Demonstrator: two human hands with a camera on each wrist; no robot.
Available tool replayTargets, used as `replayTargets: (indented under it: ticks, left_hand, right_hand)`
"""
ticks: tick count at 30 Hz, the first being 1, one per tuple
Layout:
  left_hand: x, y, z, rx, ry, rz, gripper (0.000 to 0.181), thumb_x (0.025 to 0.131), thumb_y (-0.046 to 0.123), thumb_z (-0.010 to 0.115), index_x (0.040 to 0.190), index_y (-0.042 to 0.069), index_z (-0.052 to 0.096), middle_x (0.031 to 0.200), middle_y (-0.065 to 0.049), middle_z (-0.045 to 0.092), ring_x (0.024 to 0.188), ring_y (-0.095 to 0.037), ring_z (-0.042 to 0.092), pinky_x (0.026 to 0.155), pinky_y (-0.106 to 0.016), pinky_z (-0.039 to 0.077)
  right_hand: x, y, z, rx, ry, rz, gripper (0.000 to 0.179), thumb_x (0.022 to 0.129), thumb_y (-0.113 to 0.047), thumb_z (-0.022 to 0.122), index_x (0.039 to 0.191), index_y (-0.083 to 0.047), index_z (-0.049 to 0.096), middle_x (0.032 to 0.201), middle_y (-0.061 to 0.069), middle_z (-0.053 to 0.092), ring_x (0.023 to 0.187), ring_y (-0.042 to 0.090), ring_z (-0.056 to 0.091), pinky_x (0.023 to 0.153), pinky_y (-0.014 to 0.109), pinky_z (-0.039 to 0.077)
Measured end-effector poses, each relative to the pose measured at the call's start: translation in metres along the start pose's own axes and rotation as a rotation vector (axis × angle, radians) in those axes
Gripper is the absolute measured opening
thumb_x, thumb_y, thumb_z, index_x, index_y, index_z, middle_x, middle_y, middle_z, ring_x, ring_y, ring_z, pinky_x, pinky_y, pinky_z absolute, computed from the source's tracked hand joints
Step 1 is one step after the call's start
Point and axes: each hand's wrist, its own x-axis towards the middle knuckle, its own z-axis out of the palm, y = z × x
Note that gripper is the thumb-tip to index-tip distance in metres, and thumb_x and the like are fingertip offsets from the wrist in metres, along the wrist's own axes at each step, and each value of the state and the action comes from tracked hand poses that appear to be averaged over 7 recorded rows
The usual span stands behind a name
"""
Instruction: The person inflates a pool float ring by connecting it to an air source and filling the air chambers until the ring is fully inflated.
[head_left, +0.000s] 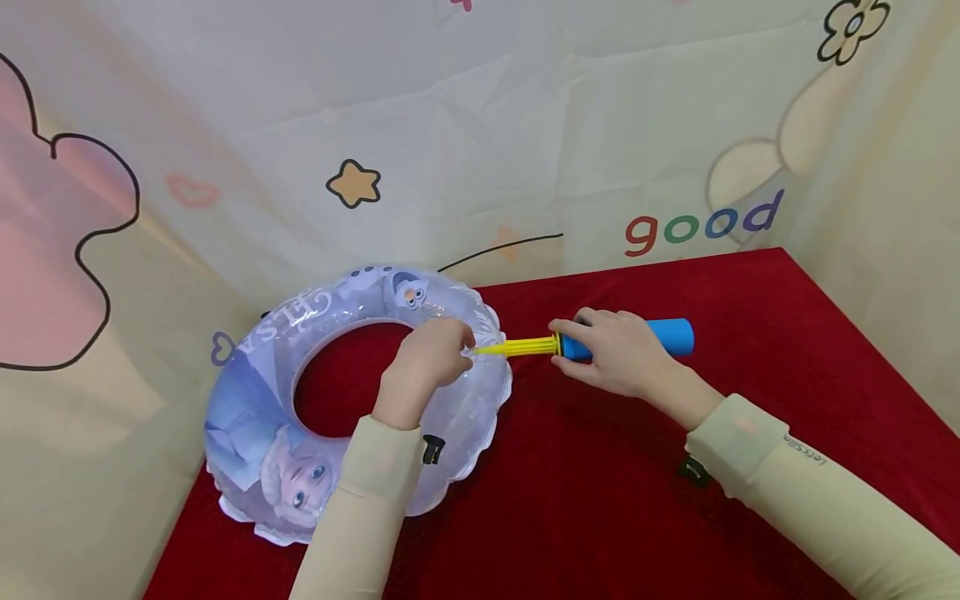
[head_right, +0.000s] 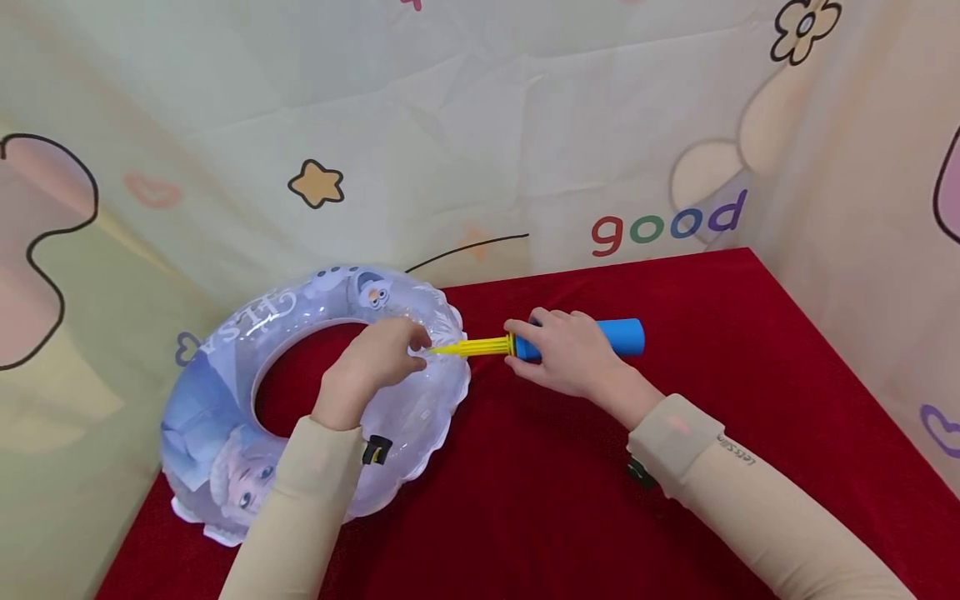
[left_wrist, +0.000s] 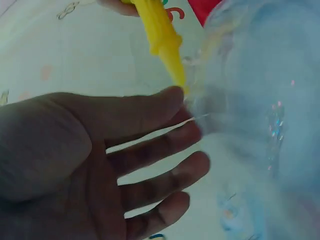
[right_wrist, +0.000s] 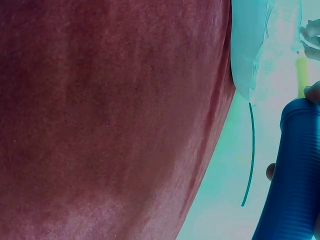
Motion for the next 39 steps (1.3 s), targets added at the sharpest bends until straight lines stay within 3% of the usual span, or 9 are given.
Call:
replayTargets:
  ticks: [4, 8, 12, 25, 33, 39]
  left_hand:
    - [0.004, 0.001, -0.011, 0.057, -0.096, 0.055, 0.030, 0.094, 0.012, 0.072, 0.124, 0.008, 0.073, 0.117, -0.008, 0.070, 0.101, -0.024, 0.063, 0.089, -0.041, 0.053]
    - [0.013, -0.007, -0.017, 0.024, -0.183, 0.118, 0.027, 0.094, 0.012, 0.074, 0.120, 0.008, 0.074, 0.108, -0.008, 0.069, 0.094, -0.023, 0.062, 0.085, -0.036, 0.055]
    - [0.022, -0.015, -0.018, -0.006, -0.230, 0.171, 0.019, 0.093, 0.013, 0.075, 0.111, 0.010, 0.074, 0.098, -0.006, 0.067, 0.089, -0.022, 0.062, 0.078, -0.032, 0.054]
    - [0.036, -0.027, -0.011, -0.053, -0.242, 0.220, 0.011, 0.093, 0.017, 0.077, 0.100, 0.013, 0.070, 0.096, -0.004, 0.064, 0.090, -0.021, 0.058, 0.074, -0.030, 0.053]
    - [0.037, -0.025, -0.010, -0.008, -0.233, 0.230, 0.009, 0.094, 0.018, 0.075, 0.100, 0.013, 0.070, 0.093, -0.002, 0.064, 0.087, -0.020, 0.058, 0.073, -0.029, 0.051]
    - [0.035, -0.023, -0.010, -0.043, -0.237, 0.225, 0.012, 0.094, 0.018, 0.076, 0.102, 0.014, 0.069, 0.094, -0.004, 0.062, 0.089, -0.020, 0.057, 0.072, -0.027, 0.052]
  right_hand:
    - [0.000, 0.001, 0.000, 0.004, -0.007, 0.008, 0.052, 0.088, -0.045, 0.077, 0.132, -0.018, 0.067, 0.103, 0.009, 0.067, 0.075, 0.021, 0.062, 0.069, 0.039, 0.055]
    - [0.000, 0.001, 0.001, 0.006, -0.022, 0.013, 0.052, 0.089, -0.046, 0.075, 0.133, -0.018, 0.067, 0.103, 0.008, 0.067, 0.073, 0.020, 0.061, 0.069, 0.038, 0.054]
    - [0.000, 0.001, 0.001, 0.006, -0.028, 0.014, 0.052, 0.089, -0.046, 0.076, 0.132, -0.018, 0.067, 0.103, 0.008, 0.067, 0.073, 0.019, 0.061, 0.068, 0.038, 0.055]
    - [-0.001, -0.001, 0.000, 0.005, -0.004, 0.009, 0.051, 0.089, -0.045, 0.076, 0.131, -0.018, 0.068, 0.103, 0.008, 0.067, 0.074, 0.020, 0.061, 0.068, 0.038, 0.054]
    - [-0.001, 0.000, 0.001, 0.001, 0.010, -0.004, 0.051, 0.089, -0.046, 0.076, 0.131, -0.018, 0.068, 0.105, 0.009, 0.067, 0.078, 0.022, 0.063, 0.070, 0.040, 0.055]
    - [-0.004, 0.005, 0.002, -0.009, 0.044, -0.016, 0.052, 0.086, -0.045, 0.079, 0.131, -0.020, 0.068, 0.109, 0.011, 0.067, 0.089, 0.026, 0.064, 0.075, 0.043, 0.054]
